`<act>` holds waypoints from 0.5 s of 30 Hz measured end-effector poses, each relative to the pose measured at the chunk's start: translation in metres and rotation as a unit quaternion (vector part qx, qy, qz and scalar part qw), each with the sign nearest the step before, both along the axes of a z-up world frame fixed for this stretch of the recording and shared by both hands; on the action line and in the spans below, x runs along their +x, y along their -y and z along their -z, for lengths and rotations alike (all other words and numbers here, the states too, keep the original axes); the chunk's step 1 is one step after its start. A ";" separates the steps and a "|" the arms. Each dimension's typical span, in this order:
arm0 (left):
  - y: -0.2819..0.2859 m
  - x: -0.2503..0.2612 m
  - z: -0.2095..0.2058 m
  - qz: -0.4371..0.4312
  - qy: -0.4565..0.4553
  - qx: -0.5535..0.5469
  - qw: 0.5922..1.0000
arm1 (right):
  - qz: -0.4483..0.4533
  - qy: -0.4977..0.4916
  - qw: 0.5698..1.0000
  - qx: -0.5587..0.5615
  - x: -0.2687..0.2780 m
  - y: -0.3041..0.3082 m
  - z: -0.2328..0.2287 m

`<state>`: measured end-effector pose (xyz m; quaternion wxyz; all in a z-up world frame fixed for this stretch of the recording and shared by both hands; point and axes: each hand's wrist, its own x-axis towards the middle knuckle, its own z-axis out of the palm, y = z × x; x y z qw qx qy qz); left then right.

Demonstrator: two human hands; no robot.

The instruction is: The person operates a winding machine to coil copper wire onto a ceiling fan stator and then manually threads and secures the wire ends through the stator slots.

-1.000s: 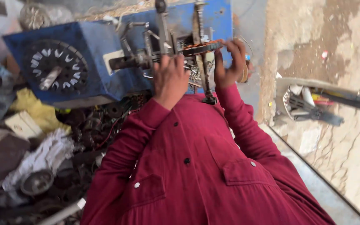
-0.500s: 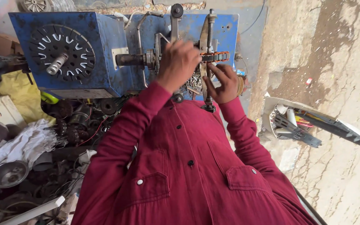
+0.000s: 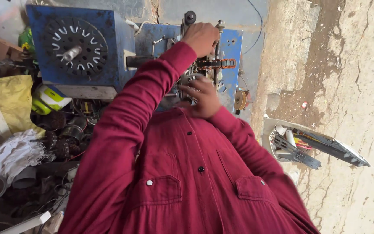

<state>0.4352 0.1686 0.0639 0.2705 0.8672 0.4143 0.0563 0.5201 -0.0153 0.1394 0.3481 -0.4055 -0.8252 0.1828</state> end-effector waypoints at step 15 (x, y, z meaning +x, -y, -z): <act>-0.015 -0.016 0.005 0.081 -0.171 0.353 0.916 | 0.248 -0.480 0.743 -0.396 0.100 -0.035 0.124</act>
